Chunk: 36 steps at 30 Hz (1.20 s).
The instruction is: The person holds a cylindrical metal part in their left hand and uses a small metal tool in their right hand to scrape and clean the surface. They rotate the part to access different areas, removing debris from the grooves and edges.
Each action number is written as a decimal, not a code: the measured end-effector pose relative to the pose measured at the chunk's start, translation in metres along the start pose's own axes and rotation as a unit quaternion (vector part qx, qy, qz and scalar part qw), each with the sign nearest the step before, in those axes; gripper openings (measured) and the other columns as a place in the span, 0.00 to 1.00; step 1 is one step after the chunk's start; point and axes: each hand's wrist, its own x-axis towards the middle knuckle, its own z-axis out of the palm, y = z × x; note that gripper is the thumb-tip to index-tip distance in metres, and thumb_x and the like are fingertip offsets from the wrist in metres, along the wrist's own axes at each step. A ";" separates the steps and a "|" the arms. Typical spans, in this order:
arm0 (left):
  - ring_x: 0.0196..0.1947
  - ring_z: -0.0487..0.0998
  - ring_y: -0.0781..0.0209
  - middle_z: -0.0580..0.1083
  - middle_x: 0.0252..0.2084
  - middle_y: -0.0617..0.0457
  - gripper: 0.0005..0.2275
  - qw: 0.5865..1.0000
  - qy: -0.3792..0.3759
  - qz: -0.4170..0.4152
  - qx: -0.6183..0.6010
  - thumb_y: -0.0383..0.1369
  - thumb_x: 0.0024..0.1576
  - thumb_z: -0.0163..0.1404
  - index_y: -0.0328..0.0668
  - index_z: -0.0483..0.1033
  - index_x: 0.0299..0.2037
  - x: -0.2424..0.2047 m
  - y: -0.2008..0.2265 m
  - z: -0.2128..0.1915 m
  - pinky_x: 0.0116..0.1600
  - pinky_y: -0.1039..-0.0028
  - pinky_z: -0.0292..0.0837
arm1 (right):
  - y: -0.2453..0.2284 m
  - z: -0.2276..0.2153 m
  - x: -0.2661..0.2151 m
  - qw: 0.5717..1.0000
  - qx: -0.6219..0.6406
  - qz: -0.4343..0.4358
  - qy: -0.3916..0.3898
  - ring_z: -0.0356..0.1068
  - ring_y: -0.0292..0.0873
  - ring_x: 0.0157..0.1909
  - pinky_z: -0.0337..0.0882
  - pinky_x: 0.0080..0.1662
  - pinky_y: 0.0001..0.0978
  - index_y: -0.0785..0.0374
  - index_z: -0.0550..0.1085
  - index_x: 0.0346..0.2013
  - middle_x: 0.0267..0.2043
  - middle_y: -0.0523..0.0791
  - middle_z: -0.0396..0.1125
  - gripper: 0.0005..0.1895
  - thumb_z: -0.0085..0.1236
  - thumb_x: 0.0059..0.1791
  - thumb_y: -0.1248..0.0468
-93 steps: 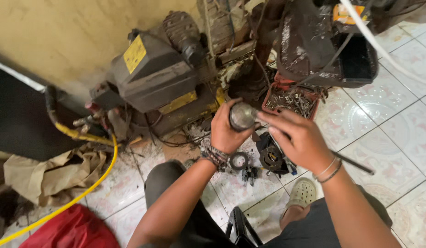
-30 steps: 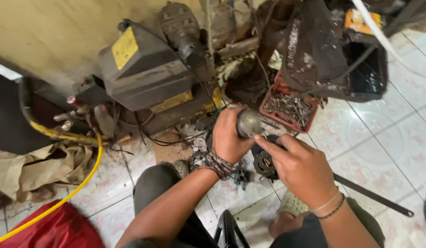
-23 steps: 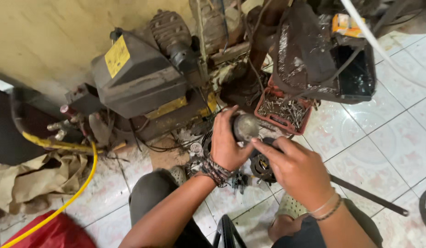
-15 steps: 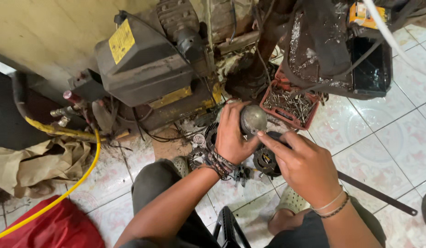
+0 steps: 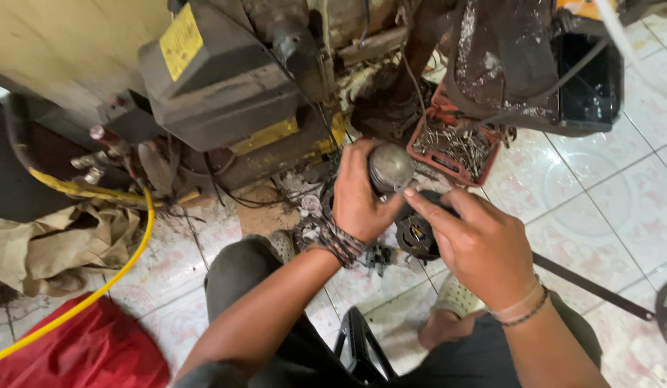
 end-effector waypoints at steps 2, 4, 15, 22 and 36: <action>0.52 0.72 0.42 0.67 0.51 0.39 0.23 1.000 -0.004 0.010 0.008 0.37 0.54 0.55 0.32 0.65 0.55 -0.002 -0.004 0.002 0.56 0.58 0.72 | -0.002 0.003 0.004 1.000 0.000 0.003 0.009 0.66 0.45 0.27 0.67 0.24 0.37 0.42 0.71 0.66 0.37 0.41 0.64 0.34 0.55 0.47 0.74; 0.53 0.72 0.42 0.67 0.50 0.39 0.22 1.000 -0.015 0.003 0.009 0.36 0.55 0.55 0.32 0.65 0.55 -0.007 -0.006 0.006 0.55 0.58 0.73 | -0.002 0.004 0.002 1.000 0.005 0.011 -0.002 0.65 0.45 0.25 0.67 0.23 0.37 0.42 0.72 0.64 0.37 0.40 0.63 0.33 0.55 0.47 0.72; 0.54 0.72 0.41 0.67 0.51 0.40 0.24 1.000 -0.003 -0.014 0.019 0.38 0.53 0.53 0.33 0.65 0.56 -0.004 0.000 0.010 0.58 0.57 0.72 | -0.003 -0.002 0.001 1.000 -0.013 0.014 0.004 0.65 0.45 0.25 0.67 0.24 0.39 0.40 0.73 0.64 0.36 0.39 0.63 0.31 0.56 0.48 0.71; 0.50 0.73 0.43 0.67 0.50 0.41 0.22 1.000 -0.004 0.025 0.011 0.34 0.51 0.59 0.35 0.66 0.53 -0.003 -0.008 0.015 0.49 0.57 0.76 | -0.001 0.003 0.002 0.996 0.056 -0.024 0.060 0.57 0.40 0.22 0.63 0.23 0.33 0.47 0.73 0.64 0.34 0.41 0.63 0.28 0.54 0.51 0.74; 0.61 0.75 0.40 0.70 0.62 0.41 0.36 0.999 -0.042 -0.020 0.017 0.54 0.52 0.55 0.39 0.62 0.65 -0.010 -0.012 0.001 0.62 0.54 0.72 | -0.002 0.007 -0.007 0.996 0.074 0.035 -0.041 0.60 0.40 0.16 0.66 0.15 0.33 0.38 0.65 0.67 0.42 0.42 0.66 0.32 0.52 0.49 0.66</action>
